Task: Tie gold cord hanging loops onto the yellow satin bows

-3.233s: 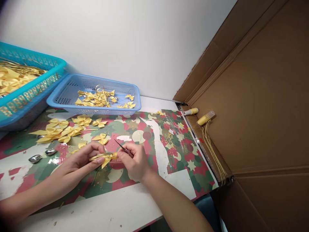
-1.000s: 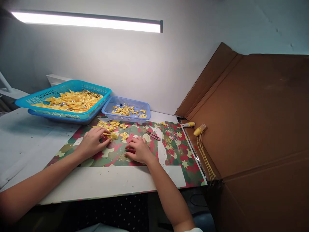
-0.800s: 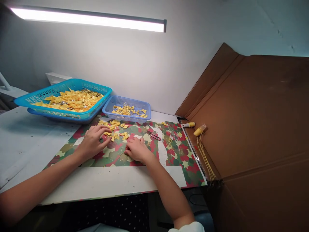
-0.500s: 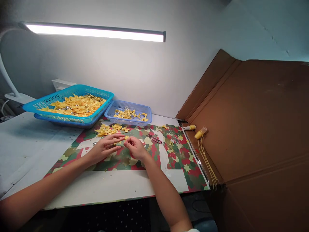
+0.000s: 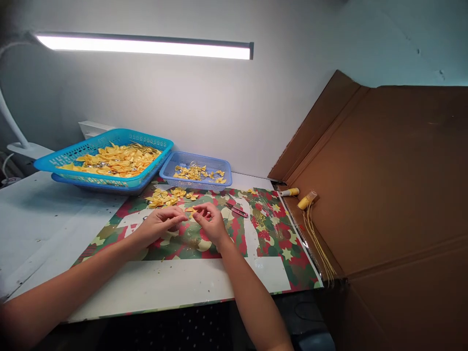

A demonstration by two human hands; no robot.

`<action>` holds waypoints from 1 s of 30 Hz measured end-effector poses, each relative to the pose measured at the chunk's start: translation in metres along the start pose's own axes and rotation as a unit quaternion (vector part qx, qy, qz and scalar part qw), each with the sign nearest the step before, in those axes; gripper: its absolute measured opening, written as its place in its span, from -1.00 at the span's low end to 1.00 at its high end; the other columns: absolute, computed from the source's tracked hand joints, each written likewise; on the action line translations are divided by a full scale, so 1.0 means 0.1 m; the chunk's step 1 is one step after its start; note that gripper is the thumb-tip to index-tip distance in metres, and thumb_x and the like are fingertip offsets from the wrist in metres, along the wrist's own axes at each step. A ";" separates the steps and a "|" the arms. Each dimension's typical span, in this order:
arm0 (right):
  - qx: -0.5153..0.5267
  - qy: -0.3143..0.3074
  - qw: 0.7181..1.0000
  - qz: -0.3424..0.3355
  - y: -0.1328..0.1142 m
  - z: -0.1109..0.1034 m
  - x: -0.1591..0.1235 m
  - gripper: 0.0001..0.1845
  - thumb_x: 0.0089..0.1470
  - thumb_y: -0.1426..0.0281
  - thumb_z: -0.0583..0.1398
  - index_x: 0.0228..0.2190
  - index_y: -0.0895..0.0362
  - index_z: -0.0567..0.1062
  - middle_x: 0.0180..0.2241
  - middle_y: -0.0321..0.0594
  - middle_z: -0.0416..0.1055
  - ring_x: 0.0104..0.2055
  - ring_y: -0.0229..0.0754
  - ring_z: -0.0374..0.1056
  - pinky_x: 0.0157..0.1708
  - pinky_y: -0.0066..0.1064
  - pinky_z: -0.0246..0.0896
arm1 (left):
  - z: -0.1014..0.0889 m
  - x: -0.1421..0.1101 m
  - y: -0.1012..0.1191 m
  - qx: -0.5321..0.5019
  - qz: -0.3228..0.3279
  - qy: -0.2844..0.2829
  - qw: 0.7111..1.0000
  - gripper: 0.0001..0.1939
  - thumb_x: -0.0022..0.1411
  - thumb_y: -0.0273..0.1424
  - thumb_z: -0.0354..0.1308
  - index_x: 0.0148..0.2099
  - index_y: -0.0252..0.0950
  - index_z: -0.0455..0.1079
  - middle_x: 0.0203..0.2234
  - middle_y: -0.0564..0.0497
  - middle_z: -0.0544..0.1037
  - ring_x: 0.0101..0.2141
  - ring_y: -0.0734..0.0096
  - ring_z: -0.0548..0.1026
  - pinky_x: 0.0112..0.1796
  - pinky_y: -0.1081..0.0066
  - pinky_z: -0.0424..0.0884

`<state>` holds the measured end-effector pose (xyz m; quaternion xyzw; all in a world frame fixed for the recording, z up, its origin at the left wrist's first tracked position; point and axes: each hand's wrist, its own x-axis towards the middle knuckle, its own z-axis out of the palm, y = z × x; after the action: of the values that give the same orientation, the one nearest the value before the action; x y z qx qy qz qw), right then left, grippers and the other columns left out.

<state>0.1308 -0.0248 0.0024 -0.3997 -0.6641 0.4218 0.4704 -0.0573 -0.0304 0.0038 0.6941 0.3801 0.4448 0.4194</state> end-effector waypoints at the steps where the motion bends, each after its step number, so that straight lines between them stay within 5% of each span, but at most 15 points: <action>1: 0.003 -0.004 1.000 0.001 0.00 -0.01 0.00 -0.73 0.05 0.15 0.26 -0.29 0.07 0.53 -0.28 -0.26 0.37 -0.37 -0.27 0.20 -0.35 -0.42 0.16 | 0.00 0.00 0.00 0.005 0.000 -0.015 1.000 -0.64 0.18 -0.09 0.21 -0.49 -0.25 0.54 -0.51 0.00 0.53 -0.46 0.38 0.42 -0.42 0.42 0.36; 14: 0.011 -0.029 0.999 -0.006 0.02 -0.01 0.00 -0.76 -0.04 0.19 0.32 -0.53 0.09 0.51 -0.43 -0.28 0.40 -0.37 -0.22 0.28 -0.40 -0.40 0.19 | 0.04 -0.02 0.12 -0.019 -0.035 -0.079 0.996 -0.68 0.08 -0.10 0.29 -0.55 -0.21 0.53 -0.55 0.02 0.51 -0.43 0.34 0.39 -0.39 0.43 0.30; 23: -0.023 -0.012 0.999 -0.037 -0.04 -0.03 -0.05 -0.79 0.01 0.23 0.31 -0.54 0.07 0.52 -0.42 -0.26 0.44 -0.32 -0.18 0.30 -0.28 -0.32 0.22 | -0.01 -0.02 -0.08 -0.206 -0.143 0.051 0.967 -0.48 -0.05 0.11 0.32 -0.32 -0.27 0.58 -0.51 0.02 0.45 -0.57 0.51 0.26 -0.55 0.45 0.28; 30: -0.097 -0.045 0.987 -0.116 -0.13 0.01 -0.11 -0.83 0.09 0.34 0.30 -0.52 0.06 0.53 -0.43 -0.27 0.45 -0.26 -0.15 0.32 -0.16 -0.26 0.22 | -0.02 -0.01 -0.08 -0.268 -0.175 0.098 0.942 -0.51 -0.16 0.04 0.42 -0.33 -0.26 0.58 -0.41 0.00 0.52 -0.59 0.63 0.17 -0.55 0.50 0.30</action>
<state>0.1308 -0.0399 0.0110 -0.3443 -0.7643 0.3153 0.4449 -0.0607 -0.0285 -0.0031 0.4316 0.4010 0.5157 0.6220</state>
